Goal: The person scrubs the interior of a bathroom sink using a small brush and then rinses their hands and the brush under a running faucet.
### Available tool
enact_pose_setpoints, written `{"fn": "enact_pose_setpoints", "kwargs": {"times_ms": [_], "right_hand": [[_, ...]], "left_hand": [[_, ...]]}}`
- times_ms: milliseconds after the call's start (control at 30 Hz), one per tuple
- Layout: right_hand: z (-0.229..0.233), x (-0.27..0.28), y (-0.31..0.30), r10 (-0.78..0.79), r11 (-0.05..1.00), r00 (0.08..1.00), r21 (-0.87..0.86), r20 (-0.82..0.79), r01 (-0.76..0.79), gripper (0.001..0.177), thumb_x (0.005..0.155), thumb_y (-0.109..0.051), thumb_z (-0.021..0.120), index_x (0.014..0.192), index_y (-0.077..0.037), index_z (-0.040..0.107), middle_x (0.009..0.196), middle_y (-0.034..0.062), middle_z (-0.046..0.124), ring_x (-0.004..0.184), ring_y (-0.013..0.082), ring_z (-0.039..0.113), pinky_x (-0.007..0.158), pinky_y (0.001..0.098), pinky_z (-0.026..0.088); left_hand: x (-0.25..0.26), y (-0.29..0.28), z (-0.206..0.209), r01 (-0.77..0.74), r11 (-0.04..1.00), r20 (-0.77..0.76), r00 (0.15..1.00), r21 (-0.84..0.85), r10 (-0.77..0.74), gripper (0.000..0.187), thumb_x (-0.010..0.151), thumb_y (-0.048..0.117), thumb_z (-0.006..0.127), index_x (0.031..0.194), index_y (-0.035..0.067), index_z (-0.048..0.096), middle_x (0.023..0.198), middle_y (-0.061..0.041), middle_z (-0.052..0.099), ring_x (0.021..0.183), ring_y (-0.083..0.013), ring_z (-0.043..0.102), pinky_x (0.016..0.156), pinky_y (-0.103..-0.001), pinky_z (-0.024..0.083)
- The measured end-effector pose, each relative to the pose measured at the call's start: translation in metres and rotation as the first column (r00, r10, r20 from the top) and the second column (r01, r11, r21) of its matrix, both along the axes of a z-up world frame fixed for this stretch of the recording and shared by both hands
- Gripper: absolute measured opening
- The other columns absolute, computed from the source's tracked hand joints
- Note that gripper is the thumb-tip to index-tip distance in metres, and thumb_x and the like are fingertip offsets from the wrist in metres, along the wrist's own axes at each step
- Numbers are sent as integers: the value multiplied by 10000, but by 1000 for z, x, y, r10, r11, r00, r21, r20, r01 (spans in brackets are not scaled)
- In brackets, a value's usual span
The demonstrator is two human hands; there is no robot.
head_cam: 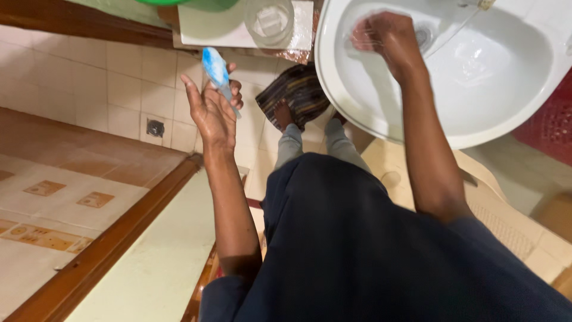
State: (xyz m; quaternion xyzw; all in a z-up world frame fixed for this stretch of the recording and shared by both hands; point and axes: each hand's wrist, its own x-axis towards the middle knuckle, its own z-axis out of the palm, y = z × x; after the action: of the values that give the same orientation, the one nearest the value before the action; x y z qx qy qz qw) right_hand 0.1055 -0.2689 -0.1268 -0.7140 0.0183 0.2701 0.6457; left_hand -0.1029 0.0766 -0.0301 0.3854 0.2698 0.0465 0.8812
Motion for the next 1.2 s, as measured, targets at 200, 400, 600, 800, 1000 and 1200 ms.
{"fn": "enact_pose_setpoints", "kwargs": {"times_ms": [200, 400, 600, 800, 1000, 1200], "right_hand": [[39, -14, 98, 632, 638, 646, -760, 427, -122, 378, 1141, -260, 571, 1423, -14, 621, 1358, 244, 654, 1246, 422, 603, 1090, 542, 507], [40, -121, 50, 937, 302, 241, -932, 252, -199, 814, 1000, -414, 584, 1649, 0, 316, 1733, 153, 224, 1596, 336, 201, 1262, 546, 233], [33, -168, 17, 993, 5, 121, -999, 11, 53, 793, 988, -556, 501, 1609, -79, 375, 1705, 68, 304, 1575, 278, 231, 1258, 567, 66], [5, -121, 100, 894, 237, 358, -963, 269, 131, 887, 1092, -563, 489, 1615, 131, 313, 1702, 302, 262, 1613, 384, 170, 1285, 576, 53], [-2, -79, 126, 841, 175, 473, -959, 263, 222, 850, 1183, -524, 473, 1576, 203, 274, 1661, 341, 238, 1620, 440, 134, 1290, 622, 67], [-13, -207, 40, 942, -16, 334, -994, 21, 108, 900, 1013, -641, 484, 1561, 71, 421, 1644, 212, 364, 1586, 278, 238, 1274, 523, 41]], "left_hand": [[-6, 4, -1, -37, 999, 12, 999, -7, 37, 963, 1025, 737, 240, 1333, -108, 585, 826, -91, 559, 716, -158, 452, 682, -277, 397], [-21, 20, 3, -176, 984, -34, 984, -30, 175, 863, 958, 695, 261, 1288, -41, 568, 986, -62, 686, 736, -153, 508, 647, -283, 414], [-43, 38, -5, -191, 981, -35, 981, 32, 192, 940, 1024, 732, 247, 1305, -100, 581, 794, -83, 552, 694, -152, 468, 652, -270, 398], [-51, 47, -4, -199, 979, -35, 979, 36, 200, 982, 1004, 752, 248, 1328, -114, 580, 819, -88, 560, 703, -149, 466, 673, -261, 401], [-56, 46, -6, -187, 982, -6, 982, 36, 187, 1000, 1020, 757, 260, 1354, -129, 582, 823, -95, 546, 714, -152, 468, 675, -270, 398], [-61, 46, -4, -272, 962, -62, 961, -21, 270, 955, 989, 723, 241, 1352, -105, 548, 1024, -93, 644, 751, -157, 500, 673, -288, 411]]}}
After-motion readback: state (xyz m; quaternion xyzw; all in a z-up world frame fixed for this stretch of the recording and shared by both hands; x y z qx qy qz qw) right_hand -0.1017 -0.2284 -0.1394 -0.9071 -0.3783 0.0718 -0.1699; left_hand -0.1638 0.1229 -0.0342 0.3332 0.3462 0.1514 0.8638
